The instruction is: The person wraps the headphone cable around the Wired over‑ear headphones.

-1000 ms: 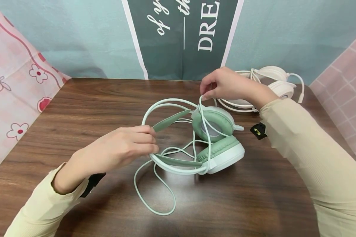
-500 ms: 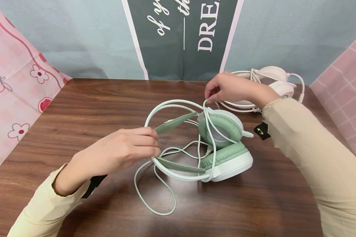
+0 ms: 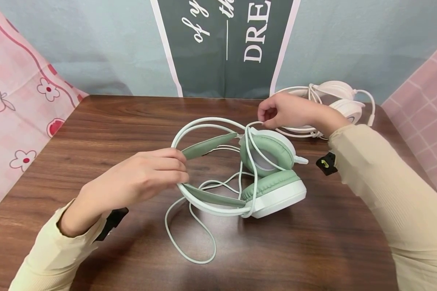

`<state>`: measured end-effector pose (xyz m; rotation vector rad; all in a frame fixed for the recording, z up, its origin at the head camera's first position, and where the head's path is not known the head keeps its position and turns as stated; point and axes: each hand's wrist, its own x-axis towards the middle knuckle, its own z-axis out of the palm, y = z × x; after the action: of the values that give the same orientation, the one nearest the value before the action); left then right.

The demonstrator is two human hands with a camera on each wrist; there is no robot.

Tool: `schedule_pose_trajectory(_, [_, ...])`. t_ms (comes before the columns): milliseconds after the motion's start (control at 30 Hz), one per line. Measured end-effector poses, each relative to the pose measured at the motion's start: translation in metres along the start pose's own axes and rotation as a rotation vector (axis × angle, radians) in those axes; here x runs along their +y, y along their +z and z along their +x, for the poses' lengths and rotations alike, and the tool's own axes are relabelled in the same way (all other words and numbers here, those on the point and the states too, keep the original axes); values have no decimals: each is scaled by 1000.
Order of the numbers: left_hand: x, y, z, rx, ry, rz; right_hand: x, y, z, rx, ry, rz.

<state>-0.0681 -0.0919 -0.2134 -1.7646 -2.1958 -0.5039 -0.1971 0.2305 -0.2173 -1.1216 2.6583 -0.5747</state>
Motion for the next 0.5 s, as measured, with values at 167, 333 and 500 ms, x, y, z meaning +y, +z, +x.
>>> schedule_pose_trajectory(167, [-2,-1,-1,11,-2,4,4,3,-1,-16,-7,40])
schedule_pose_trajectory(333, [-3,-5,-4,25,-12,-2,6,5,0,-41,-5,68])
schedule_pose_trajectory(500, [-6,-12,-10,72,-44,-20,15,9,-4,-27,38,-38])
